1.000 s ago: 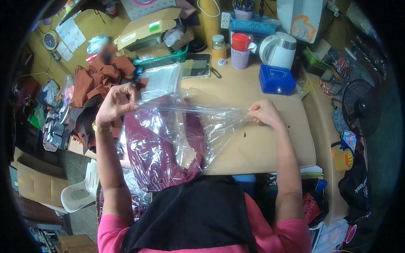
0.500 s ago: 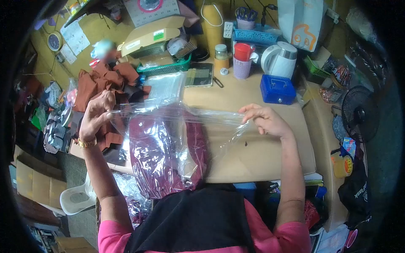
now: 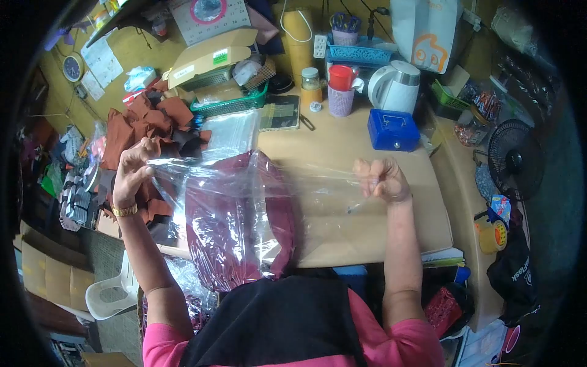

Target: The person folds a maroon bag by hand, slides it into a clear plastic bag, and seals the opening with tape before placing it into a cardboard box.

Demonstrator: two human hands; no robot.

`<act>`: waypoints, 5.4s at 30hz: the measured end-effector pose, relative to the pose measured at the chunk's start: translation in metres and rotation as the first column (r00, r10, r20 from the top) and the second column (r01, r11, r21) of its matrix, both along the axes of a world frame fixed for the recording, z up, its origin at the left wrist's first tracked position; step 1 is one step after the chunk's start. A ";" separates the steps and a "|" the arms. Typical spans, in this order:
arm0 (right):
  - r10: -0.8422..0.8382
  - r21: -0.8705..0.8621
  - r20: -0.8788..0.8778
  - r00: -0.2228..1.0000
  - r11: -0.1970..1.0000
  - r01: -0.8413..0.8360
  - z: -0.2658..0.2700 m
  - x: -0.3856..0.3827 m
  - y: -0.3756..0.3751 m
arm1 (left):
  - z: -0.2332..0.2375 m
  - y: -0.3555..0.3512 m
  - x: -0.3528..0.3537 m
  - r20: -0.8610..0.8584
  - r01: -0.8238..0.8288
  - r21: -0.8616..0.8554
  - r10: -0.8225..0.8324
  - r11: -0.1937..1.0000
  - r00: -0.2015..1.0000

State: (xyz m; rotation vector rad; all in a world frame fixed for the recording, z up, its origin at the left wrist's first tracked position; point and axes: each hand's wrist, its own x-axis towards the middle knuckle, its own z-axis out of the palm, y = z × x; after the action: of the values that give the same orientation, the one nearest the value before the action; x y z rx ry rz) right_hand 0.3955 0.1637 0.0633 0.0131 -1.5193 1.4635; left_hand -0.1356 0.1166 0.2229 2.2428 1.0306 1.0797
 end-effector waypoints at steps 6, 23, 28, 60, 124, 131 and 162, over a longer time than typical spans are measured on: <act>-0.383 0.236 0.448 0.808 0.922 0.307 0.048 -0.017 -0.021 | -0.006 0.004 -0.003 0.398 0.314 0.042 -0.304 0.949 0.866; -0.487 0.209 0.253 0.836 0.871 0.444 0.033 -0.001 -0.019 | -0.012 0.003 0.004 0.530 0.363 0.100 -0.359 0.926 0.769; -0.372 -0.293 -0.412 0.832 0.919 0.265 0.011 -0.049 -0.021 | -0.025 0.001 0.066 0.803 0.632 0.255 -0.525 0.732 0.284; -0.720 -0.077 0.295 0.628 0.637 0.767 0.004 -0.143 -0.049 | -0.112 -0.038 0.202 -0.296 -0.114 -0.097 0.081 0.989 0.952; -0.382 -0.189 0.570 0.728 0.801 0.568 0.019 -0.127 -0.045 | -0.149 -0.042 0.225 -0.063 -0.313 0.491 0.392 0.813 0.918; -0.366 -0.232 0.548 0.752 0.798 0.557 0.011 -0.127 -0.049 | -0.143 -0.035 0.221 -0.076 -0.331 0.516 0.427 0.790 0.901; -0.507 -0.106 0.197 0.839 0.840 0.532 -0.007 -0.158 -0.060 | -0.170 -0.033 0.229 0.265 -0.177 0.159 0.131 0.971 0.955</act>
State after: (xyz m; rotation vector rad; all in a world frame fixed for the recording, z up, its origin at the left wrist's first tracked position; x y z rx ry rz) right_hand 0.2378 0.1039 0.0567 -0.5892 -1.3823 1.1479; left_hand 0.0936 0.0836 0.0528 2.1141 1.0476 1.5396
